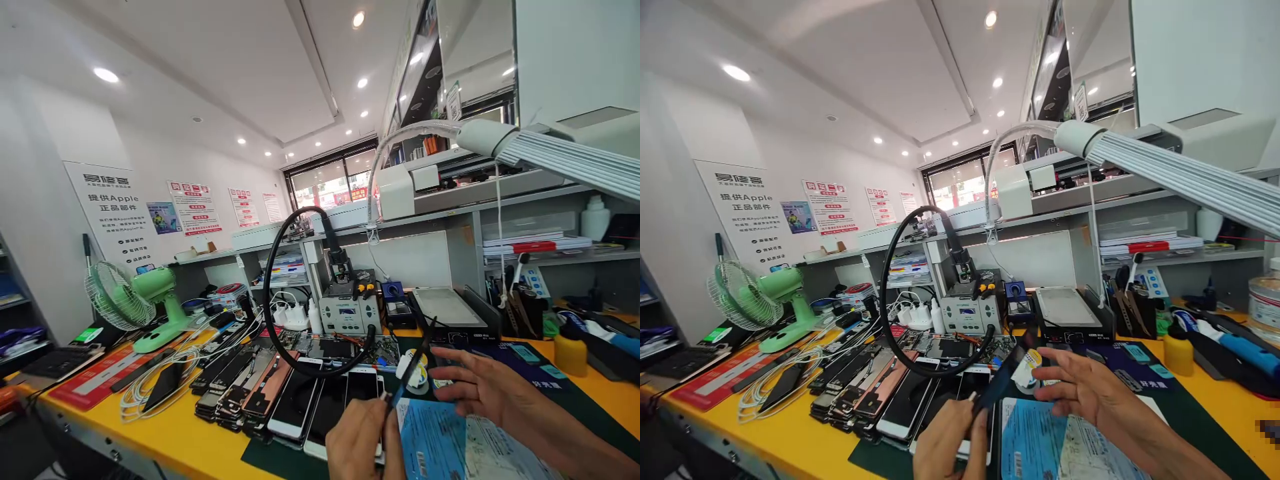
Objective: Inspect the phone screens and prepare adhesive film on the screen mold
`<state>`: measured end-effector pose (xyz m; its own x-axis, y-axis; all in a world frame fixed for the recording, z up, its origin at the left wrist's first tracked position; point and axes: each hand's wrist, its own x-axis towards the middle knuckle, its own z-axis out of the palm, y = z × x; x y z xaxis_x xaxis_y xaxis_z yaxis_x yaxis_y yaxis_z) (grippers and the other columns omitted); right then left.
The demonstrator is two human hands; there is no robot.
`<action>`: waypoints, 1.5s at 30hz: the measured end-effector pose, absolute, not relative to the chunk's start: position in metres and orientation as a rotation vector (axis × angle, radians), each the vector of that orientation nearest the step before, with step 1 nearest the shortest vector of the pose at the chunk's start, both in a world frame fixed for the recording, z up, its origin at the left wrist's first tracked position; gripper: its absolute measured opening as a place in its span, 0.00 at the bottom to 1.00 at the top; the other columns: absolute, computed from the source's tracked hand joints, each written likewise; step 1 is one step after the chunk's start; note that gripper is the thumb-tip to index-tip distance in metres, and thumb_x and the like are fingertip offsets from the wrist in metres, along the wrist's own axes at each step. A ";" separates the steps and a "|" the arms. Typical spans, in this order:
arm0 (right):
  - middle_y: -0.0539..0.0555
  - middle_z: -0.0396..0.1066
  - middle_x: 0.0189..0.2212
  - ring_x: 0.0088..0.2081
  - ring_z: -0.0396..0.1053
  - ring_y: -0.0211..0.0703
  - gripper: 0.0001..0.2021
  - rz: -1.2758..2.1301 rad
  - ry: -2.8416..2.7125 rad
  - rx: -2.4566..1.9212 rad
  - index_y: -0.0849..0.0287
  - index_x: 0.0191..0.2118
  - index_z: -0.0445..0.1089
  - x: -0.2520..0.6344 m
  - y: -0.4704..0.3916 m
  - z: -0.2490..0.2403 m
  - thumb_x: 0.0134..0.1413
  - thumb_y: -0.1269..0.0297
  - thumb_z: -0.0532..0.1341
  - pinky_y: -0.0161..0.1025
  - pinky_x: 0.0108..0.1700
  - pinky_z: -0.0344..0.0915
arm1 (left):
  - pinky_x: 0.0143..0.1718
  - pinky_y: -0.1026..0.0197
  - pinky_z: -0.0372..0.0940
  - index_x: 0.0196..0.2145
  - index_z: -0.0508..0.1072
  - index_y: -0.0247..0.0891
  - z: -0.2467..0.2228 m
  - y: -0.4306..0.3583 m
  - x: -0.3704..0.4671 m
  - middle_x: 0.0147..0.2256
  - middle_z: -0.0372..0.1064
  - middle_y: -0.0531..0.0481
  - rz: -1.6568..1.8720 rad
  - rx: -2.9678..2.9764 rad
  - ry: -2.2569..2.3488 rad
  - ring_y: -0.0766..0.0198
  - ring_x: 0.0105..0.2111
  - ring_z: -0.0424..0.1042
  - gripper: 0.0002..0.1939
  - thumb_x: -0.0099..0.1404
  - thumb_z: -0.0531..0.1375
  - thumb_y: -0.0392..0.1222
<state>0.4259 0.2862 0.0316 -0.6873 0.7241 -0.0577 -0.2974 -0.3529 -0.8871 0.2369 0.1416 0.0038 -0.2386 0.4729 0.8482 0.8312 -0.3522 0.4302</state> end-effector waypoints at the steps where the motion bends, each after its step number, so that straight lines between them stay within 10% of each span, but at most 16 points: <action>1: 0.64 0.74 0.48 0.46 0.74 0.59 0.32 2.117 -1.227 -0.542 0.59 0.55 0.65 0.426 0.285 0.032 0.49 0.44 0.66 0.48 0.43 0.72 | 0.30 0.59 0.66 0.42 0.78 0.39 0.004 0.146 0.240 0.32 0.79 0.43 -1.539 -1.714 -1.444 0.58 0.30 0.75 0.12 0.64 0.57 0.31; 6: 0.64 0.76 0.45 0.47 0.73 0.62 0.29 2.257 -1.227 -0.384 0.61 0.50 0.71 0.427 0.274 0.042 0.54 0.41 0.60 0.53 0.48 0.69 | 0.23 0.58 0.64 0.43 0.76 0.31 0.004 0.171 0.257 0.33 0.79 0.42 -1.190 -1.755 -1.060 0.56 0.26 0.73 0.16 0.56 0.59 0.26; 12: 0.53 0.77 0.29 0.34 0.74 0.46 0.05 2.105 -1.181 -0.638 0.59 0.36 0.73 0.429 0.277 0.040 0.56 0.63 0.66 0.39 0.36 0.70 | 0.26 0.56 0.66 0.40 0.77 0.34 0.004 0.186 0.260 0.33 0.78 0.41 -1.067 -1.876 -0.932 0.51 0.29 0.74 0.15 0.52 0.65 0.33; 16: 0.54 0.77 0.30 0.32 0.74 0.44 0.07 2.062 -1.295 -0.569 0.62 0.37 0.73 0.428 0.282 0.035 0.59 0.63 0.64 0.38 0.35 0.69 | 0.31 0.52 0.68 0.42 0.76 0.38 0.007 0.185 0.245 0.35 0.77 0.41 -1.295 -2.071 -1.043 0.49 0.33 0.74 0.16 0.58 0.61 0.49; 26: 0.54 0.76 0.31 0.30 0.71 0.41 0.18 1.807 -1.486 -0.623 0.65 0.40 0.74 0.426 0.285 0.029 0.52 0.53 0.68 0.35 0.29 0.65 | 0.21 0.59 0.71 0.33 0.74 0.30 0.038 0.221 0.222 0.26 0.71 0.46 -1.950 -2.865 -2.225 0.60 0.24 0.72 0.17 0.65 0.59 0.50; 45: 0.51 0.71 0.30 0.28 0.71 0.40 0.10 1.740 -1.731 -0.623 0.62 0.35 0.71 0.423 0.274 0.034 0.54 0.60 0.67 0.36 0.26 0.73 | 0.22 0.65 0.68 0.31 0.71 0.36 0.021 0.212 0.226 0.25 0.69 0.53 -2.606 -2.499 -2.097 0.67 0.19 0.69 0.14 0.64 0.61 0.50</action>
<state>0.4234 0.2741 0.0337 -0.7097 0.6995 0.0832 -0.0870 0.0303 -0.9958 0.2263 0.2119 0.0206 0.0301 0.9907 0.1330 -0.0820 -0.1302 0.9881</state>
